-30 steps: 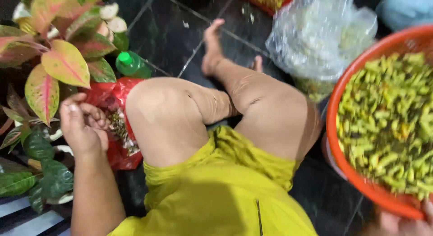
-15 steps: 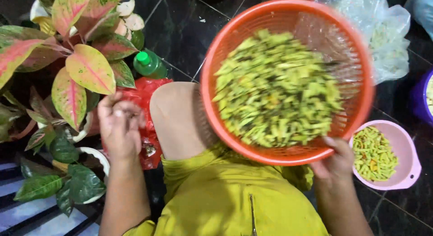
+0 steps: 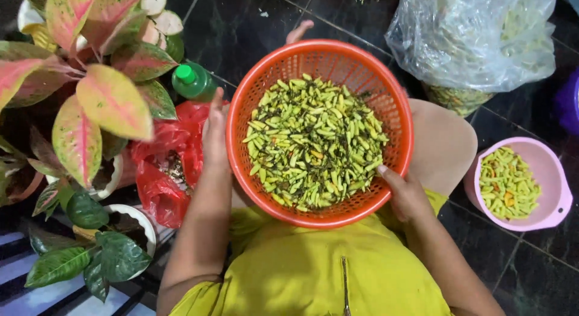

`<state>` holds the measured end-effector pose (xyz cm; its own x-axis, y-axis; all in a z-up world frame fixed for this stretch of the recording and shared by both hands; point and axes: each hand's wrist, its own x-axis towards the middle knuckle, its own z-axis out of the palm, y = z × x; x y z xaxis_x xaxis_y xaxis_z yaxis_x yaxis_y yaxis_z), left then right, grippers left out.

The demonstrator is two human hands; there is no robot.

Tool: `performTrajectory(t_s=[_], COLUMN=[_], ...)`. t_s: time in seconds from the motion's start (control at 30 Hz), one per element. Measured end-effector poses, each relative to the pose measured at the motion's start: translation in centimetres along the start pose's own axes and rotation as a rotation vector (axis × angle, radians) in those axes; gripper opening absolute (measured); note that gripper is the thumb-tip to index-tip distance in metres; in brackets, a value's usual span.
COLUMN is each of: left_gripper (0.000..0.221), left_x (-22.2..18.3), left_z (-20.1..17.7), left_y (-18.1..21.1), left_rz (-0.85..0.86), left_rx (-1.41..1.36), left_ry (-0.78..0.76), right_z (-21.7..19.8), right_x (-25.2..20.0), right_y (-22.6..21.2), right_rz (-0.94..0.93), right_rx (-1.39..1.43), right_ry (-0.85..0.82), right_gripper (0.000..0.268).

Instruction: Manually removing the stems from green chili peppers and sorting them into a separate bowl.

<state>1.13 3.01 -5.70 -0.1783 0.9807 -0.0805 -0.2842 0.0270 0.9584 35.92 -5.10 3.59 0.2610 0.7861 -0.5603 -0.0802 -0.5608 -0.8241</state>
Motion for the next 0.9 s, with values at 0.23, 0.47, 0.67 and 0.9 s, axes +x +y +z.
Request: performTrajectory(t_s=[0.23,0.47,0.67,0.9], left_gripper=[0.048,0.046,0.032,0.014], left_x=[-3.3,-9.5,-9.5,-9.6], left_z=[4.2,5.1,5.0,6.8], left_y=[6.1,3.6,6.5,6.6], left_rz=[0.456,0.516,0.507,0.298], left_rx=[0.511,1.403,1.101,1.006], left_ry=[-0.027,-0.653,-0.517,-0.58], right_z=[-4.1,-12.0,-27.5,-28.3], right_x=[1.1,0.7,6.8,10.7], right_y=[5.8,7.2,13.1,20.4], right_rz=[-0.078,-0.099,-0.405,-0.192], right_rx=[-0.146,-0.116,-0.128,-1.187], right_ry=[-0.047,-0.085,0.702,0.865], right_gripper=[0.054,0.053,0.025,0.055])
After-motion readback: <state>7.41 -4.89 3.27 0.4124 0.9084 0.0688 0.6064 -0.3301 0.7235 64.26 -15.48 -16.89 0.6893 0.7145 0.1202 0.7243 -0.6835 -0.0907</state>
